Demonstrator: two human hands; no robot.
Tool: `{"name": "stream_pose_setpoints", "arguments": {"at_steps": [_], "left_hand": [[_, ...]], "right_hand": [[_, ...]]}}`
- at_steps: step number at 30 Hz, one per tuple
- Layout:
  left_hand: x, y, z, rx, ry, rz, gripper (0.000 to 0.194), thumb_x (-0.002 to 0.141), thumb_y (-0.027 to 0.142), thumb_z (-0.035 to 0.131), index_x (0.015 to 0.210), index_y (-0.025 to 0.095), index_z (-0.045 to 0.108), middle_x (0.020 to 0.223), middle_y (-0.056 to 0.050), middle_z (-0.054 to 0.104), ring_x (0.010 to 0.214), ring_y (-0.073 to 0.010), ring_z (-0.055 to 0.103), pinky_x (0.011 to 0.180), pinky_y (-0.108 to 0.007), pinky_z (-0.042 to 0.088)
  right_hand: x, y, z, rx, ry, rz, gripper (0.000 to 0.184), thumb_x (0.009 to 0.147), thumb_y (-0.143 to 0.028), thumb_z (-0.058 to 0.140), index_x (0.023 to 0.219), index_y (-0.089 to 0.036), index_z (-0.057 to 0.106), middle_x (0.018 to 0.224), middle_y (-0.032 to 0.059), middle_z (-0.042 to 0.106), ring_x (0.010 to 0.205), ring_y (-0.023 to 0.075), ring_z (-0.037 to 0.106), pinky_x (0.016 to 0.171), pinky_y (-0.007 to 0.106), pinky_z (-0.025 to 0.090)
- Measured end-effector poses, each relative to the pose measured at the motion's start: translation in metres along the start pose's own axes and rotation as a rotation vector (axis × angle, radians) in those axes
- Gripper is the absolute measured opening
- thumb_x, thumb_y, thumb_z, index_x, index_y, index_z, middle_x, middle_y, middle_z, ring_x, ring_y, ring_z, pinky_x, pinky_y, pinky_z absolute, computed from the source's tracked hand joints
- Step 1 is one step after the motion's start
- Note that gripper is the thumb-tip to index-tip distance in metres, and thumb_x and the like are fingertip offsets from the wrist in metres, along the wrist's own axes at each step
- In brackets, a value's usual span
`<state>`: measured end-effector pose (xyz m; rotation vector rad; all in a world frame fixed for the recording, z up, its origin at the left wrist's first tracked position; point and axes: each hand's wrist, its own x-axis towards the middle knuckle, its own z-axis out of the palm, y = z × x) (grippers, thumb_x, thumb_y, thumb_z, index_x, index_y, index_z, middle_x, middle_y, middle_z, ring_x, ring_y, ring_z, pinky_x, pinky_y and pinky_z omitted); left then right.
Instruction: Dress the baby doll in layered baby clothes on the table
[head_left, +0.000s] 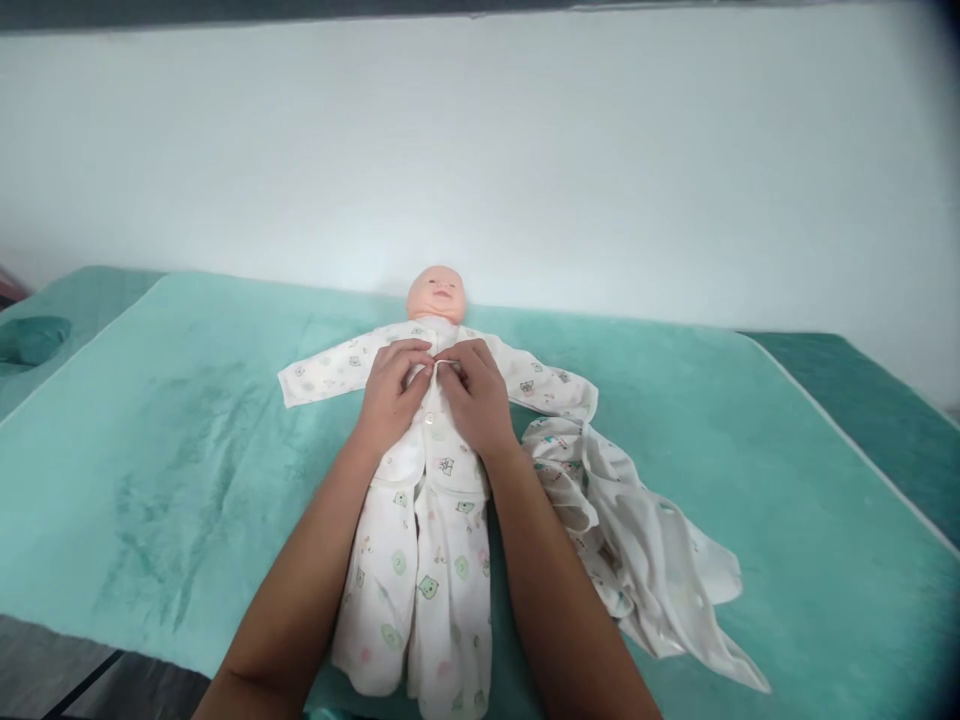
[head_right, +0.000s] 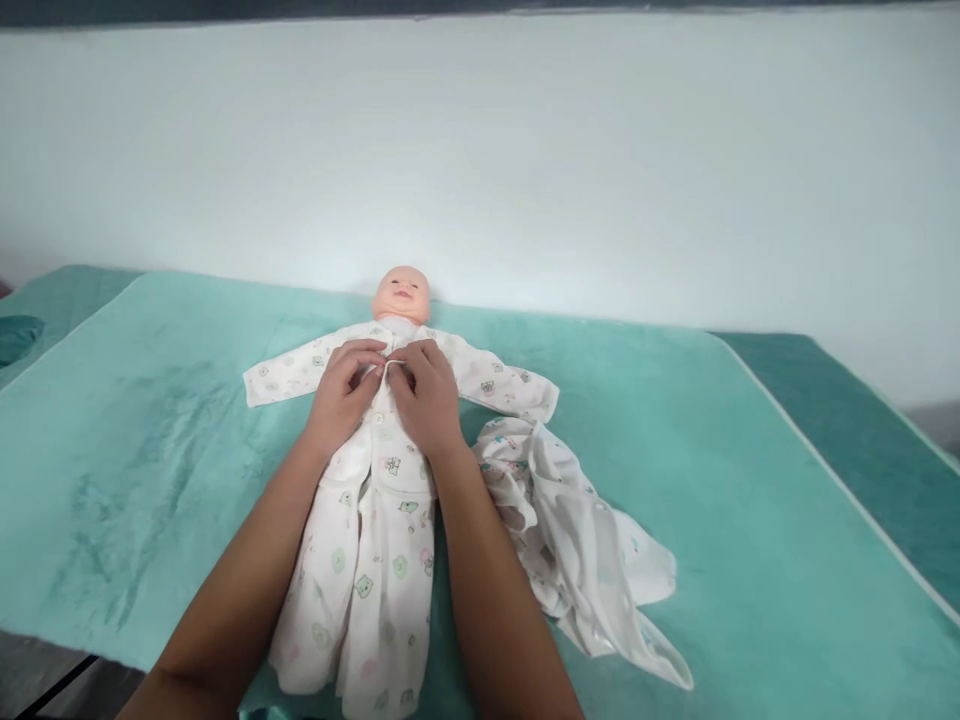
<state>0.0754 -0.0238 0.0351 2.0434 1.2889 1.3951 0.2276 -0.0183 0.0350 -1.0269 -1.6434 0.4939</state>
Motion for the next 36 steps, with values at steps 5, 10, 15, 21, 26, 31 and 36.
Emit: {"name": "stream_pose_setpoints", "arguments": {"at_steps": [5, 10, 15, 21, 26, 31, 36], "left_hand": [[-0.008, 0.000, -0.003, -0.004, -0.038, -0.010, 0.016, 0.095, 0.027, 0.058, 0.107, 0.026, 0.068, 0.133, -0.006, 0.063, 0.128, -0.0212, 0.054, 0.112, -0.043, 0.042], [-0.007, 0.006, -0.004, -0.023, -0.036, -0.030, 0.018, 0.094, 0.026, 0.057, 0.108, 0.025, 0.069, 0.134, -0.006, 0.063, 0.130, -0.0211, 0.053, 0.113, -0.043, 0.041], [-0.008, 0.015, -0.012, -0.022, -0.123, -0.080, 0.011, 0.092, 0.027, 0.059, 0.087, 0.024, 0.068, 0.137, -0.006, 0.062, 0.133, -0.0234, 0.050, 0.116, -0.047, 0.037], [-0.009, 0.014, -0.033, -0.017, -0.405, -0.023, 0.013, 0.093, 0.026, 0.056, 0.090, 0.026, 0.069, 0.156, 0.000, 0.045, 0.150, -0.0251, 0.031, 0.123, -0.049, 0.028], [-0.007, 0.011, -0.046, -0.093, -0.560, -0.064, 0.012, 0.092, 0.029, 0.061, 0.100, 0.029, 0.070, 0.166, 0.003, 0.029, 0.156, -0.0278, 0.017, 0.116, -0.050, 0.042], [-0.006, 0.014, -0.048, -0.206, -0.585, -0.150, 0.010, 0.089, 0.030, 0.064, 0.097, 0.030, 0.072, 0.166, 0.005, 0.026, 0.157, -0.0311, 0.011, 0.089, -0.041, 0.062], [-0.007, 0.015, -0.044, -0.221, -0.561, -0.143, 0.007, 0.088, 0.034, 0.067, 0.089, 0.028, 0.072, 0.165, 0.005, 0.029, 0.157, -0.0305, 0.011, 0.090, -0.041, 0.062]], "right_hand": [[-0.013, 0.001, 0.003, 0.180, 0.073, 0.102, 0.013, 0.095, -0.027, 0.051, 0.094, -0.023, 0.064, 0.096, 0.0038, 0.065, 0.093, 0.0196, 0.058, 0.084, 0.034, 0.046], [-0.021, 0.002, 0.002, 0.316, 0.210, 0.149, 0.012, 0.091, -0.028, 0.054, 0.083, -0.021, 0.059, 0.096, 0.0038, 0.064, 0.093, 0.0185, 0.058, 0.084, 0.032, 0.045], [-0.020, -0.006, -0.006, 0.214, 0.150, 0.151, 0.032, 0.098, -0.035, 0.049, 0.070, -0.021, 0.052, 0.080, 0.0019, 0.061, 0.079, 0.0172, 0.056, 0.076, 0.032, 0.043], [-0.012, -0.015, -0.021, 0.044, -0.136, 0.042, 0.027, 0.097, -0.032, 0.057, 0.072, -0.022, 0.056, 0.072, -0.0016, 0.052, 0.067, 0.0143, 0.046, 0.065, 0.031, 0.037], [-0.014, -0.012, -0.014, 0.010, -0.093, -0.010, 0.035, 0.097, -0.033, 0.056, 0.066, -0.020, 0.051, 0.077, -0.0005, 0.051, 0.068, 0.0131, 0.050, 0.066, 0.030, 0.039], [-0.017, -0.013, -0.008, 0.012, -0.091, -0.026, 0.040, 0.099, -0.036, 0.054, 0.062, -0.020, 0.050, 0.076, 0.0004, 0.056, 0.066, 0.0132, 0.050, 0.064, 0.030, 0.038], [-0.016, -0.016, -0.008, 0.073, -0.106, 0.065, 0.050, 0.099, -0.043, 0.053, 0.055, -0.020, 0.043, 0.054, -0.0031, 0.040, 0.054, 0.0120, 0.038, 0.055, 0.030, 0.029]]}}
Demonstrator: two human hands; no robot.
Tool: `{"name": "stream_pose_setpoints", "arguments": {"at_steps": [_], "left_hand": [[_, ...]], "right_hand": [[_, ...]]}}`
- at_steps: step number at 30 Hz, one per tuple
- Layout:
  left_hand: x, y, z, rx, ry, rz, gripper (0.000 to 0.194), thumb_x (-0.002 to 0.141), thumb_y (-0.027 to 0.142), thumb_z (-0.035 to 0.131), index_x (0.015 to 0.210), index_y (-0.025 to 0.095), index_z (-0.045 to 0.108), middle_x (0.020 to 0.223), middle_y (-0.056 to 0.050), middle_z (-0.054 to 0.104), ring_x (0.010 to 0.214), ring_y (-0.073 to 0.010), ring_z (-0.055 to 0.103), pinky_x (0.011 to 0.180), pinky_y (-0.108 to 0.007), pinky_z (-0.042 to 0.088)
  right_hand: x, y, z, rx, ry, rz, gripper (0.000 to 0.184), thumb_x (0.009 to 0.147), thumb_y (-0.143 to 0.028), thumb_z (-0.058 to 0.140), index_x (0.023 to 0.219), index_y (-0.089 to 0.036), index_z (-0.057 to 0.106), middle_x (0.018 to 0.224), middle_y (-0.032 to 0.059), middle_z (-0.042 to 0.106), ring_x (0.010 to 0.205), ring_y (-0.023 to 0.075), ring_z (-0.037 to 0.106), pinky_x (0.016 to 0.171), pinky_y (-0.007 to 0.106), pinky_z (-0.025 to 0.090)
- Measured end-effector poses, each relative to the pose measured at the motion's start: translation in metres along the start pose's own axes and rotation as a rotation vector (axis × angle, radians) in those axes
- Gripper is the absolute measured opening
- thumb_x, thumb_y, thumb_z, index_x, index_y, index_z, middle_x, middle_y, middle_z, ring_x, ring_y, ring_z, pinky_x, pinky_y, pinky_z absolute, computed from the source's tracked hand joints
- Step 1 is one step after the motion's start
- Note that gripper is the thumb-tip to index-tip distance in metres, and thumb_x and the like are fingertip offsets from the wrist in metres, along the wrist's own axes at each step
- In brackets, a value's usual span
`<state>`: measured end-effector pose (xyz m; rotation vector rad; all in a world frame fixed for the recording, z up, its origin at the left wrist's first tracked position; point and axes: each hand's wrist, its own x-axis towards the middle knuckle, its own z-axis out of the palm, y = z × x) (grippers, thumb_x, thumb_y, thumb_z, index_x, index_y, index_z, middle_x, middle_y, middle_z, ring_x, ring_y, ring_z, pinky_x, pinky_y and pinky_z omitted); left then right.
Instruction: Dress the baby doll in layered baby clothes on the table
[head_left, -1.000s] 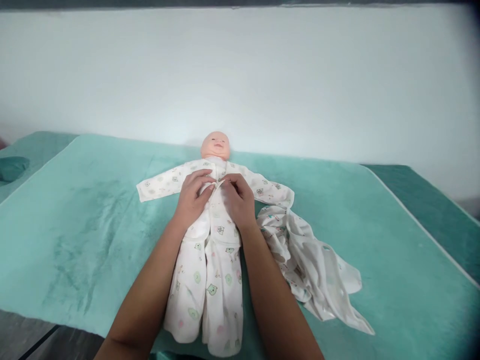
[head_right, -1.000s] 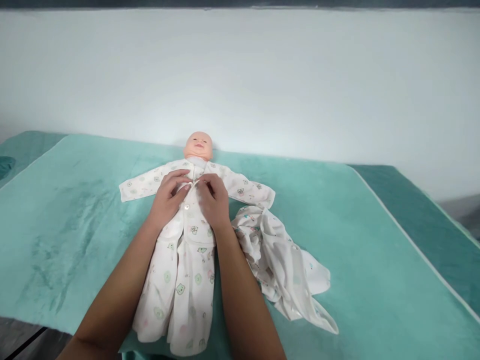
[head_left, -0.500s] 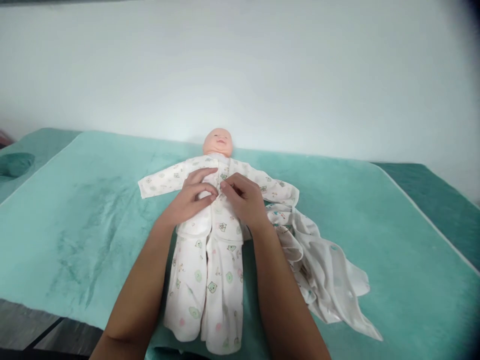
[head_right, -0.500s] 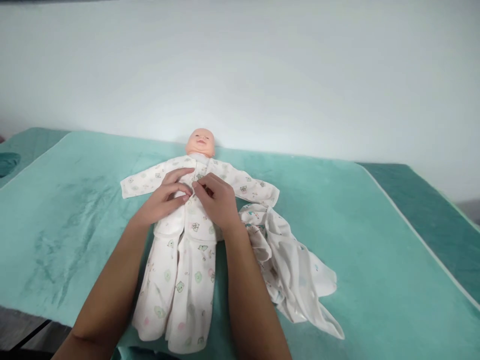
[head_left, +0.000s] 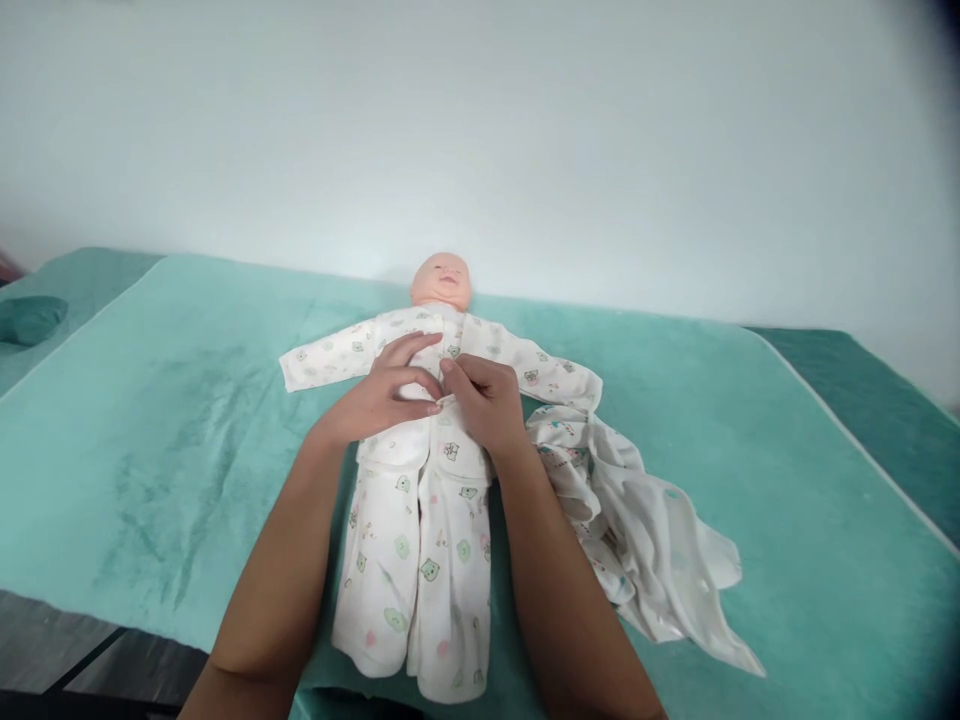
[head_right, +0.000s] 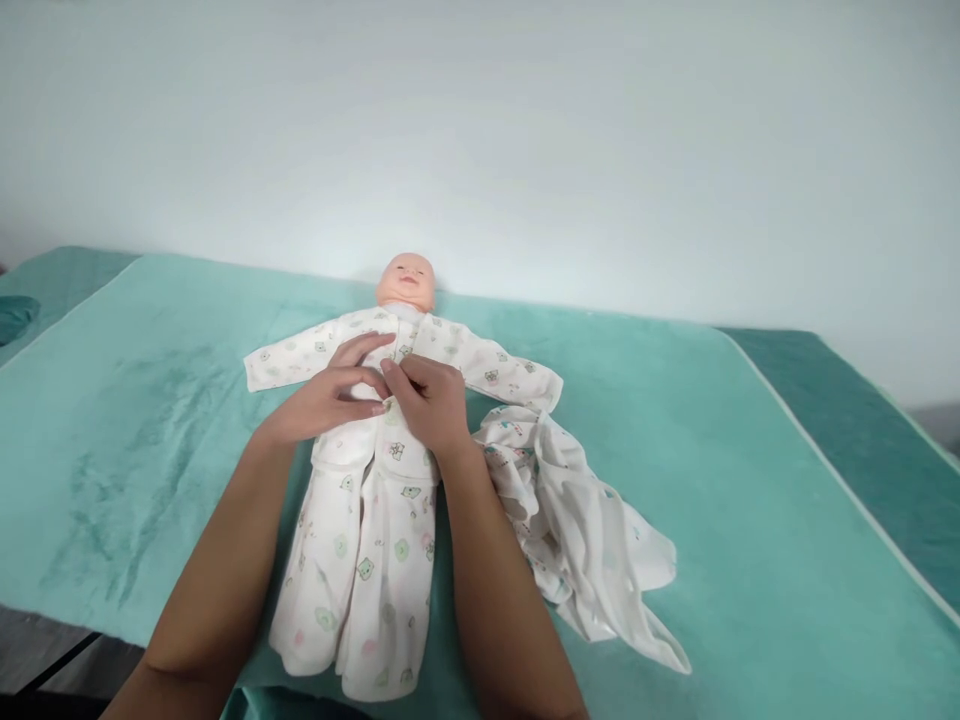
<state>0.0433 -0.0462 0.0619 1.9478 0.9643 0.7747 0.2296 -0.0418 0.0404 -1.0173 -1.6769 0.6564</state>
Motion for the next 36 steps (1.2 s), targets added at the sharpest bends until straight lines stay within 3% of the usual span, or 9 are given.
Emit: {"name": "stream_pose_setpoints", "arguments": {"at_steps": [6, 15, 20, 25, 30, 36], "left_hand": [[0.002, 0.002, 0.002, 0.118, 0.031, 0.022, 0.007, 0.086, 0.034, 0.070, 0.088, 0.027, 0.071, 0.163, 0.002, 0.033, 0.155, -0.0332, 0.018, 0.095, -0.047, 0.059], [0.006, -0.001, 0.016, 0.391, 0.148, 0.099, 0.015, 0.083, 0.035, 0.074, 0.081, 0.024, 0.064, 0.156, -0.002, 0.043, 0.150, -0.0310, 0.028, 0.120, -0.056, 0.030], [0.010, -0.001, 0.025, 0.490, 0.221, 0.149, 0.019, 0.079, 0.029, 0.074, 0.076, 0.023, 0.056, 0.147, -0.003, 0.054, 0.144, -0.0302, 0.038, 0.117, -0.053, 0.031], [0.010, -0.001, 0.026, 0.480, 0.248, 0.151, 0.022, 0.080, 0.028, 0.075, 0.074, 0.023, 0.053, 0.144, -0.003, 0.057, 0.143, -0.0296, 0.039, 0.113, -0.051, 0.033], [0.009, -0.002, 0.021, 0.365, 0.221, 0.143, 0.026, 0.081, 0.036, 0.077, 0.075, 0.023, 0.056, 0.146, -0.002, 0.056, 0.144, -0.0280, 0.038, 0.117, -0.051, 0.030], [0.006, 0.002, 0.012, 0.210, 0.124, 0.086, 0.023, 0.080, 0.035, 0.079, 0.075, 0.023, 0.060, 0.151, -0.002, 0.051, 0.147, -0.0286, 0.034, 0.117, -0.054, 0.032]], "right_hand": [[0.003, 0.000, -0.003, 0.054, -0.108, 0.048, 0.049, 0.098, -0.046, 0.054, 0.057, -0.019, 0.052, 0.055, -0.0022, 0.046, 0.056, 0.0123, 0.042, 0.056, 0.029, 0.031], [0.005, -0.002, -0.008, 0.215, -0.193, 0.057, 0.046, 0.096, -0.045, 0.056, 0.058, -0.020, 0.054, 0.058, -0.0015, 0.048, 0.058, 0.0133, 0.045, 0.059, 0.029, 0.036], [0.006, -0.004, -0.009, 0.241, -0.151, 0.092, 0.048, 0.094, -0.047, 0.058, 0.056, -0.019, 0.051, 0.057, -0.0017, 0.048, 0.057, 0.0130, 0.044, 0.059, 0.029, 0.036], [0.007, -0.004, -0.008, 0.246, -0.182, 0.123, 0.044, 0.095, -0.044, 0.057, 0.059, -0.019, 0.057, 0.059, -0.0016, 0.052, 0.060, 0.0127, 0.046, 0.060, 0.028, 0.037], [0.006, 0.001, -0.006, 0.206, -0.125, 0.120, 0.047, 0.094, -0.042, 0.057, 0.055, -0.019, 0.045, 0.054, -0.0036, 0.038, 0.055, 0.0112, 0.037, 0.055, 0.028, 0.029], [0.005, 0.004, 0.000, 0.091, -0.048, 0.111, 0.050, 0.094, -0.040, 0.057, 0.052, -0.019, 0.038, 0.053, -0.0039, 0.033, 0.054, 0.0107, 0.033, 0.054, 0.028, 0.026]]}}
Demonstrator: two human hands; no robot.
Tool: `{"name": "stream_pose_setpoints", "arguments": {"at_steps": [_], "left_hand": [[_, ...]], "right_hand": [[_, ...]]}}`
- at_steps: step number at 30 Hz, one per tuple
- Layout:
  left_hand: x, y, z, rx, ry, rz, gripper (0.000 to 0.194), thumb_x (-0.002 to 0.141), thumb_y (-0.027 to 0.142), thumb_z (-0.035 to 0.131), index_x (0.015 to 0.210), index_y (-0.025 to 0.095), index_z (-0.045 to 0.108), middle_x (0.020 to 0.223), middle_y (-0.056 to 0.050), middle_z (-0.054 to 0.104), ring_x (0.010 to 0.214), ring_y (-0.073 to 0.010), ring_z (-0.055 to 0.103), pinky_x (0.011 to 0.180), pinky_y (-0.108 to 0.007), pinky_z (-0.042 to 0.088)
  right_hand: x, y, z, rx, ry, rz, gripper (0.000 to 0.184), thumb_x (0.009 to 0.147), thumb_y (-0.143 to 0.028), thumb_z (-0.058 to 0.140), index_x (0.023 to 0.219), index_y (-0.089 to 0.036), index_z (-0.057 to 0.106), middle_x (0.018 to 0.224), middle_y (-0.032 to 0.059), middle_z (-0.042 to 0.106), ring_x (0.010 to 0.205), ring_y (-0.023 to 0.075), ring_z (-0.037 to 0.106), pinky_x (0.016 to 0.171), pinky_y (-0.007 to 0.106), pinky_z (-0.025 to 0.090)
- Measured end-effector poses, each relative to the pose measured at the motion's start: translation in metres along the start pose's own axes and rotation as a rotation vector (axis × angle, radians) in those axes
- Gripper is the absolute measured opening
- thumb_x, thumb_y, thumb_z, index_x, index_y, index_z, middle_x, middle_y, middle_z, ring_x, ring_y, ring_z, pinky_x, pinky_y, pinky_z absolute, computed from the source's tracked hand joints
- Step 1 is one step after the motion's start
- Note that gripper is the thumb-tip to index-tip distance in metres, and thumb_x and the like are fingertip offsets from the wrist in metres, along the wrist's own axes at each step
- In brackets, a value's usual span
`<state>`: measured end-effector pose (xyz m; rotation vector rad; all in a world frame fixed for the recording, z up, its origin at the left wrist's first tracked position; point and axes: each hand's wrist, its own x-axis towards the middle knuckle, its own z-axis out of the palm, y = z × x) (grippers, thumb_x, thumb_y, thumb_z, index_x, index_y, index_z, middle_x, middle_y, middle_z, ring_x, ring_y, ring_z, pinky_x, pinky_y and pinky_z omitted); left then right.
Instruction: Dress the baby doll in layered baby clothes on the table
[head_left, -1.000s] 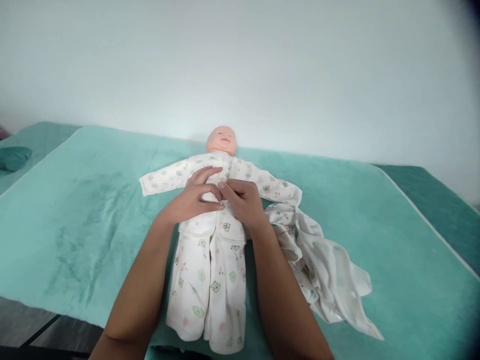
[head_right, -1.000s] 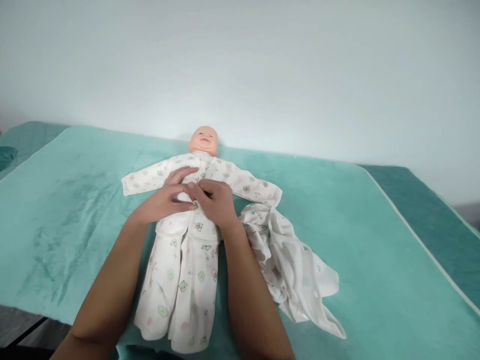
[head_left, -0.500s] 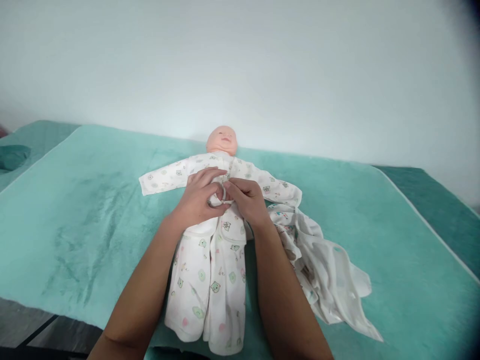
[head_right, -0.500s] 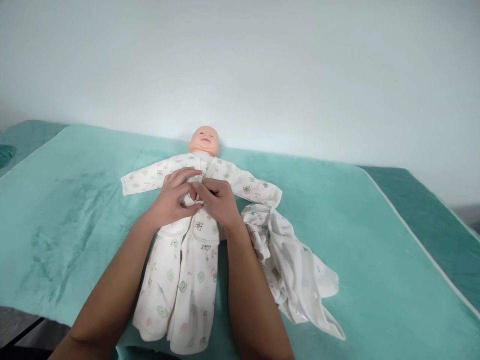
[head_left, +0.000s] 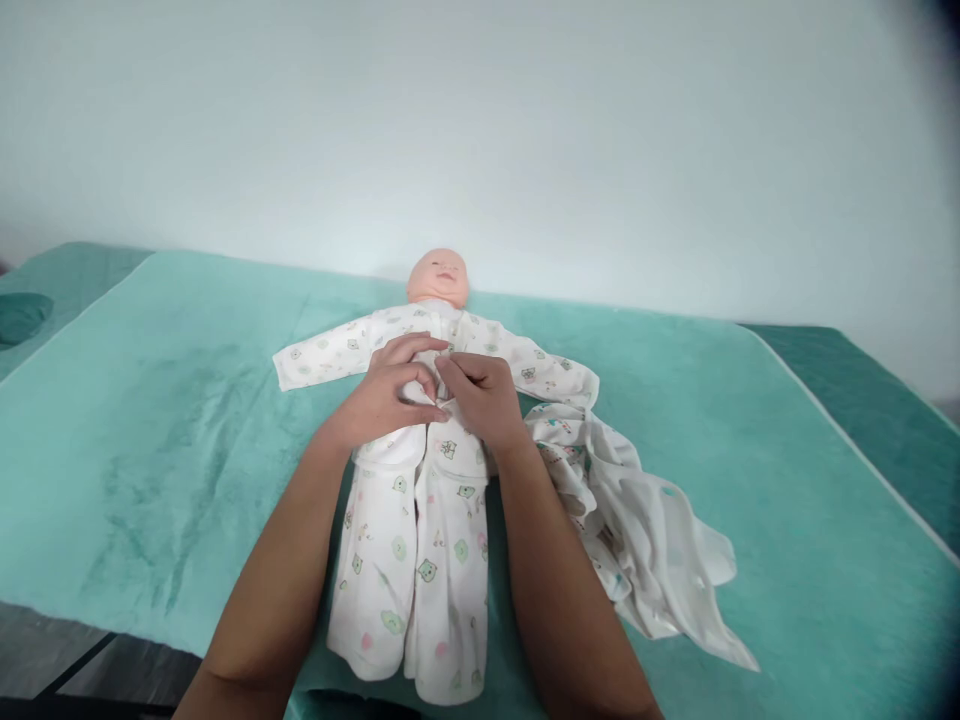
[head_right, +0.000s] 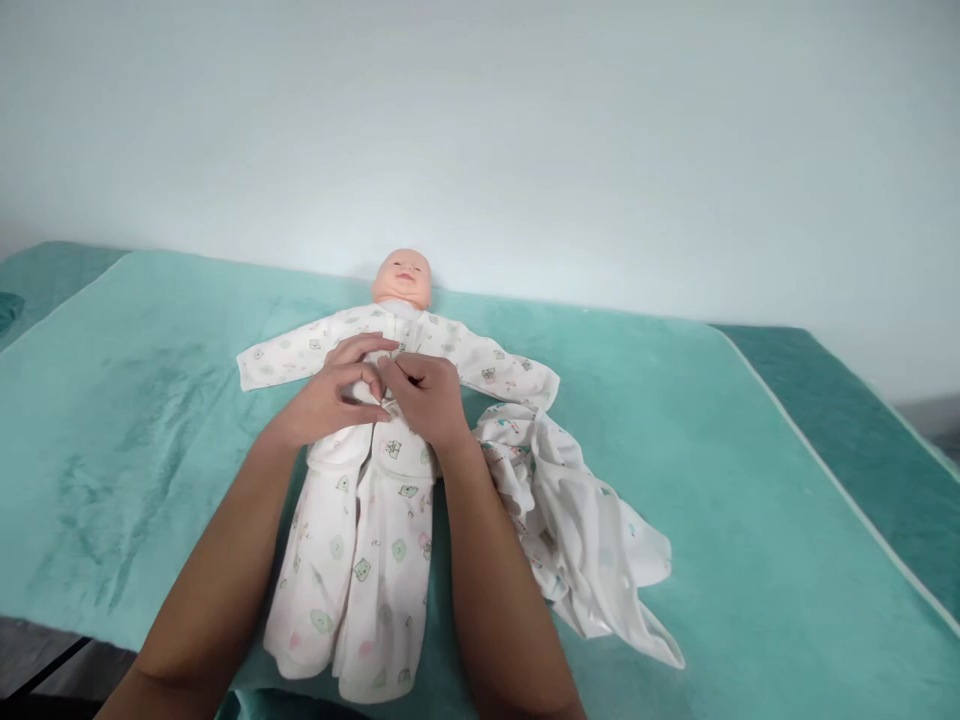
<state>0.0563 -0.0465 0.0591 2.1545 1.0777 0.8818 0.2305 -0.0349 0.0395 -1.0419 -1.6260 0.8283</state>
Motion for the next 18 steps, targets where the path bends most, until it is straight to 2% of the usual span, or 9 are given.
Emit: {"name": "stream_pose_setpoints", "arguments": {"at_steps": [5, 8, 11, 13, 15, 18], "left_hand": [[0.002, -0.001, 0.004, 0.063, 0.028, 0.040, 0.029, 0.077, 0.033, 0.081, 0.071, 0.022, 0.056, 0.145, -0.003, 0.056, 0.144, -0.0284, 0.037, 0.119, -0.053, 0.028], [0.002, -0.001, 0.006, 0.052, 0.072, 0.041, 0.032, 0.078, 0.027, 0.079, 0.068, 0.021, 0.049, 0.140, -0.004, 0.060, 0.140, -0.0275, 0.041, 0.117, -0.051, 0.030], [0.000, -0.003, 0.006, -0.085, 0.116, 0.025, 0.032, 0.080, 0.027, 0.075, 0.071, 0.021, 0.045, 0.141, -0.006, 0.059, 0.138, -0.0274, 0.044, 0.114, -0.048, 0.034], [0.000, -0.008, 0.007, -0.250, 0.190, 0.020, 0.030, 0.083, 0.027, 0.070, 0.073, 0.021, 0.042, 0.140, -0.008, 0.059, 0.134, -0.0264, 0.048, 0.111, -0.046, 0.038], [0.001, -0.014, 0.008, -0.380, 0.320, -0.009, 0.027, 0.084, 0.024, 0.064, 0.076, 0.022, 0.039, 0.133, -0.009, 0.062, 0.128, -0.0245, 0.054, 0.107, -0.042, 0.042], [0.003, -0.026, 0.007, -0.331, 0.548, -0.160, 0.021, 0.077, 0.018, 0.061, 0.081, 0.022, 0.041, 0.112, -0.005, 0.066, 0.109, -0.0203, 0.061, 0.096, -0.035, 0.046]], "right_hand": [[0.000, 0.000, 0.001, -0.070, -0.055, -0.064, 0.046, 0.095, -0.033, 0.053, 0.052, -0.019, 0.046, 0.051, -0.0037, 0.039, 0.053, 0.0102, 0.037, 0.055, 0.027, 0.028], [0.000, 0.002, -0.001, -0.109, -0.057, -0.117, 0.049, 0.093, -0.033, 0.055, 0.050, -0.019, 0.034, 0.050, -0.0047, 0.030, 0.051, 0.0091, 0.030, 0.053, 0.028, 0.024], [0.000, 0.002, -0.002, -0.043, -0.051, -0.080, 0.052, 0.093, -0.037, 0.056, 0.052, -0.019, 0.029, 0.052, -0.0050, 0.026, 0.052, 0.0089, 0.027, 0.053, 0.028, 0.021], [0.000, 0.002, -0.002, 0.072, 0.018, -0.021, 0.053, 0.093, -0.040, 0.058, 0.051, -0.020, 0.031, 0.051, -0.0052, 0.029, 0.052, 0.0091, 0.029, 0.053, 0.028, 0.022], [0.002, 0.003, -0.002, 0.182, 0.144, 0.017, 0.054, 0.093, -0.041, 0.059, 0.050, -0.020, 0.035, 0.050, -0.0050, 0.034, 0.050, 0.0096, 0.032, 0.053, 0.028, 0.026], [0.006, 0.007, -0.003, 0.258, 0.328, 0.049, 0.052, 0.092, -0.040, 0.061, 0.049, -0.021, 0.038, 0.049, -0.0044, 0.040, 0.050, 0.0108, 0.039, 0.057, 0.028, 0.033]]}}
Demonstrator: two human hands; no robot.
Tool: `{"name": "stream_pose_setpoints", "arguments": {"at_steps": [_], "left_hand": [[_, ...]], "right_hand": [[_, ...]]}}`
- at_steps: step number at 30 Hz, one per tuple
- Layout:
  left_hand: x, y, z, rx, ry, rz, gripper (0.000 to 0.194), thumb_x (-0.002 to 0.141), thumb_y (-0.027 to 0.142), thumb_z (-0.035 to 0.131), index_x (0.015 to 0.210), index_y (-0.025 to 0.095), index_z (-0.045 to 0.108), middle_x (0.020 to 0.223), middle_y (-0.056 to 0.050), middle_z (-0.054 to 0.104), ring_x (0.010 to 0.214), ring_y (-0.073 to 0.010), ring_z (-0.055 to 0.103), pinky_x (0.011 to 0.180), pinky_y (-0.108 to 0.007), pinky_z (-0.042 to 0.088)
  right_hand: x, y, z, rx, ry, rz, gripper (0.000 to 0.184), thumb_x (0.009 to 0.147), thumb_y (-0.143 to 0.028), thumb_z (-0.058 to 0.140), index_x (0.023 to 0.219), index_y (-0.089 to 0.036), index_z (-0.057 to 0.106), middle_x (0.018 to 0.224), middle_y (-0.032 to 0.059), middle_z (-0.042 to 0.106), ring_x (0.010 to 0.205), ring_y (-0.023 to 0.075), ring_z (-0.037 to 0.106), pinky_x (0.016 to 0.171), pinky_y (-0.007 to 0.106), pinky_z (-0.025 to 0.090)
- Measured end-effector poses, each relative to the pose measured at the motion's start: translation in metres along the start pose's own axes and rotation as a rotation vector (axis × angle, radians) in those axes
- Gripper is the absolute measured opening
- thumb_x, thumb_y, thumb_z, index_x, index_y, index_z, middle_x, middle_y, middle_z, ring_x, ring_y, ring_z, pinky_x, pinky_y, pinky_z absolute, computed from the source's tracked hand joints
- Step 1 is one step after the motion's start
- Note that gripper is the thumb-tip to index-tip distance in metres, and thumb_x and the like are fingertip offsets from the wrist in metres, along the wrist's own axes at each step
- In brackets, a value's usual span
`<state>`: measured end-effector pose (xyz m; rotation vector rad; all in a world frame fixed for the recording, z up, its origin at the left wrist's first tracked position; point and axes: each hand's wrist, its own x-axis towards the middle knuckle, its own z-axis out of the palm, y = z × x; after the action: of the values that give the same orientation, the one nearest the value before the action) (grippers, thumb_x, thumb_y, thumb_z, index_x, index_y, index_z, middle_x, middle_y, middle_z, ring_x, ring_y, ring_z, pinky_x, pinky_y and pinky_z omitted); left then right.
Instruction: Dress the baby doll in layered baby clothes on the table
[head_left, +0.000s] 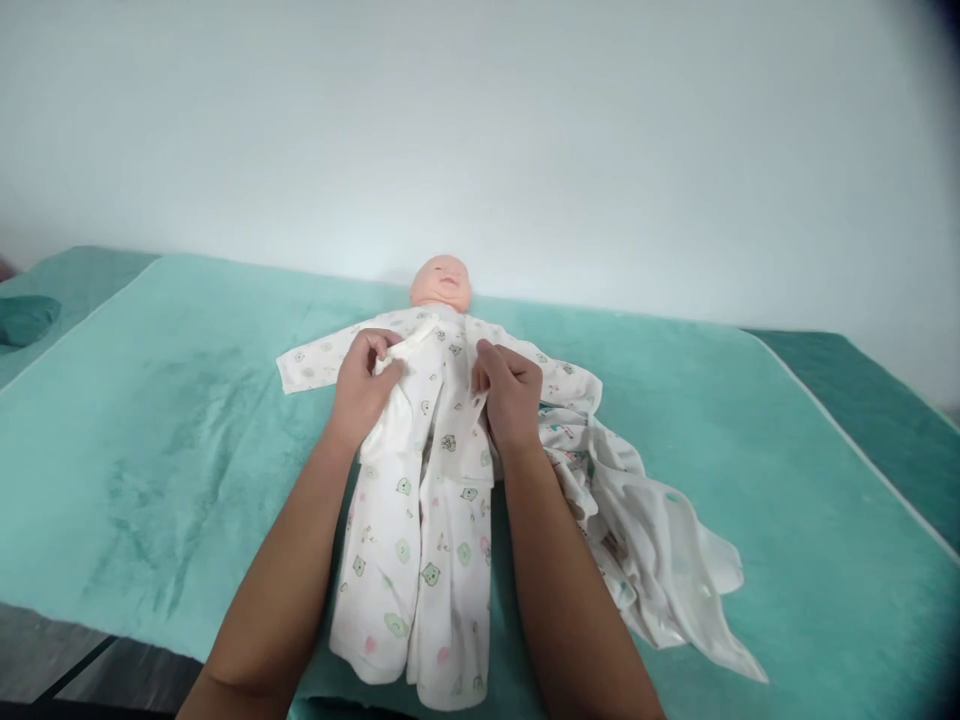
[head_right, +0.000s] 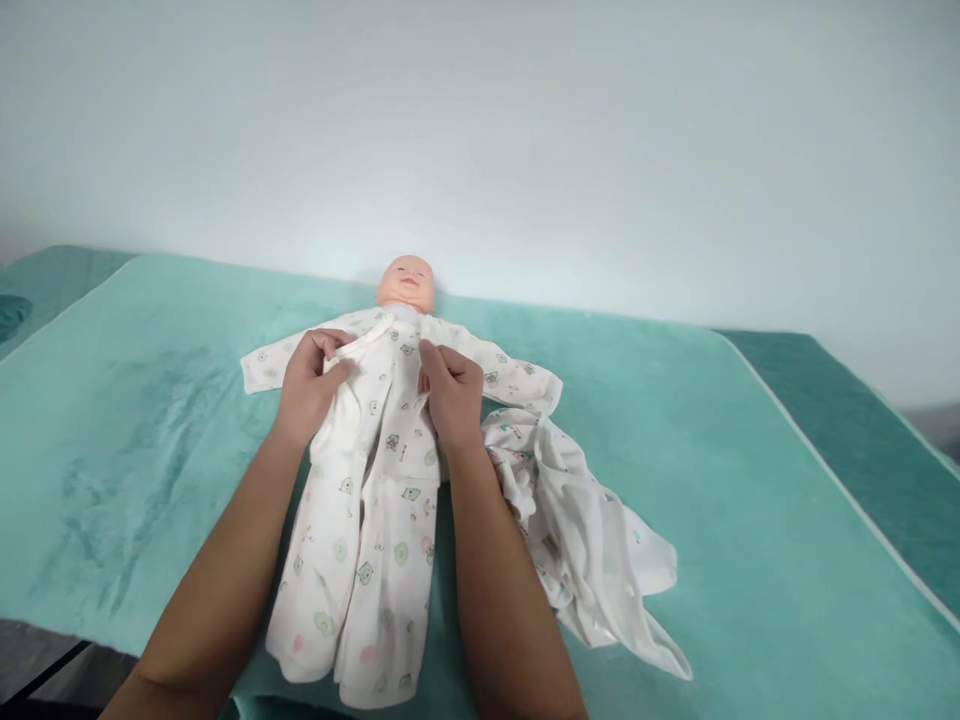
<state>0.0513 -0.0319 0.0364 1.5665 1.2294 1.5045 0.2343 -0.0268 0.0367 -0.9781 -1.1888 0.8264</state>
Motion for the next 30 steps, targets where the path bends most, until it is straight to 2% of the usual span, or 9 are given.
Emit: {"name": "stream_pose_setpoints", "arguments": {"at_steps": [2, 6, 10, 13, 16, 19, 23, 26, 30], "left_hand": [[0.004, -0.006, -0.008, 0.143, 0.094, -0.100, 0.019, 0.074, 0.016, 0.059, 0.086, 0.023, 0.047, 0.099, -0.001, 0.064, 0.096, -0.0184, 0.061, 0.086, -0.031, 0.048], [0.011, -0.014, -0.039, 0.461, 0.091, -0.234, 0.023, 0.073, 0.012, 0.055, 0.092, 0.024, 0.056, 0.098, -0.001, 0.067, 0.096, -0.0212, 0.062, 0.083, -0.033, 0.048], [0.011, -0.019, -0.071, 0.892, 0.142, -0.299, 0.039, 0.074, 0.003, 0.047, 0.100, 0.026, 0.062, 0.114, -0.006, 0.066, 0.102, -0.0271, 0.063, 0.082, -0.039, 0.048], [0.008, -0.022, -0.080, 1.079, 0.145, -0.319, 0.046, 0.073, 0.001, 0.048, 0.108, 0.026, 0.064, 0.117, -0.011, 0.063, 0.097, -0.0305, 0.064, 0.075, -0.041, 0.049], [0.007, -0.021, -0.077, 1.136, 0.156, -0.225, 0.053, 0.072, 0.000, 0.049, 0.117, 0.023, 0.064, 0.123, -0.015, 0.060, 0.105, -0.0346, 0.062, 0.076, -0.044, 0.051], [0.009, -0.021, -0.068, 1.062, 0.194, -0.007, 0.055, 0.074, -0.001, 0.045, 0.120, 0.022, 0.064, 0.126, -0.013, 0.061, 0.113, -0.0319, 0.059, 0.089, -0.046, 0.051], [0.014, -0.028, -0.051, 0.882, 0.028, 0.297, 0.042, 0.091, 0.009, 0.040, 0.123, 0.022, 0.065, 0.132, -0.007, 0.064, 0.125, -0.0235, 0.056, 0.107, -0.041, 0.045], [0.017, -0.037, -0.040, 0.886, -0.113, 0.327, 0.039, 0.101, 0.027, 0.038, 0.132, 0.025, 0.062, 0.141, -0.004, 0.061, 0.137, -0.0233, 0.049, 0.114, -0.043, 0.038], [0.021, -0.048, -0.033, 0.994, -0.125, 0.214, 0.046, 0.104, 0.036, 0.032, 0.142, 0.029, 0.056, 0.150, -0.003, 0.054, 0.143, -0.0267, 0.043, 0.117, -0.050, 0.031]], "right_hand": [[0.004, 0.004, -0.003, -0.014, 0.089, 0.033, 0.051, 0.090, -0.040, 0.062, 0.049, -0.022, 0.039, 0.049, -0.0041, 0.043, 0.052, 0.0117, 0.042, 0.060, 0.028, 0.037], [0.009, 0.015, -0.016, -0.078, 0.209, 0.154, 0.044, 0.086, -0.040, 0.062, 0.050, -0.022, 0.045, 0.053, -0.0035, 0.048, 0.058, 0.0133, 0.048, 0.066, 0.028, 0.041], [0.010, 0.024, -0.028, -0.097, 0.206, 0.294, 0.042, 0.082, -0.045, 0.062, 0.050, -0.022, 0.048, 0.056, -0.0024, 0.053, 0.064, 0.0147, 0.053, 0.072, 0.029, 0.044], [0.009, 0.029, -0.034, -0.108, 0.162, 0.345, 0.029, 0.073, -0.044, 0.068, 0.060, -0.021, 0.058, 0.066, -0.0014, 0.059, 0.072, 0.0160, 0.057, 0.077, 0.030, 0.046], [0.007, 0.034, -0.040, -0.057, 0.116, 0.297, 0.026, 0.061, -0.034, 0.076, 0.080, -0.020, 0.064, 0.086, 0.0002, 0.066, 0.084, 0.0170, 0.061, 0.084, 0.032, 0.048], [0.003, 0.041, -0.046, -0.007, 0.095, 0.276, 0.035, 0.056, -0.024, 0.073, 0.090, -0.021, 0.064, 0.098, 0.0020, 0.066, 0.090, 0.0174, 0.062, 0.086, 0.033, 0.049], [0.003, 0.047, -0.064, -0.200, 0.068, 0.286, 0.039, 0.059, -0.021, 0.065, 0.098, -0.020, 0.065, 0.102, 0.0049, 0.068, 0.090, 0.0198, 0.064, 0.088, 0.037, 0.051], [0.011, 0.050, -0.086, -0.498, 0.106, 0.236, 0.040, 0.061, -0.019, 0.056, 0.100, -0.020, 0.065, 0.103, 0.0063, 0.069, 0.087, 0.0208, 0.064, 0.088, 0.040, 0.052], [0.012, 0.049, -0.097, -0.860, 0.222, -0.002, 0.035, 0.072, -0.018, 0.049, 0.103, -0.017, 0.065, 0.107, 0.0122, 0.067, 0.095, 0.0256, 0.063, 0.093, 0.047, 0.051]]}}
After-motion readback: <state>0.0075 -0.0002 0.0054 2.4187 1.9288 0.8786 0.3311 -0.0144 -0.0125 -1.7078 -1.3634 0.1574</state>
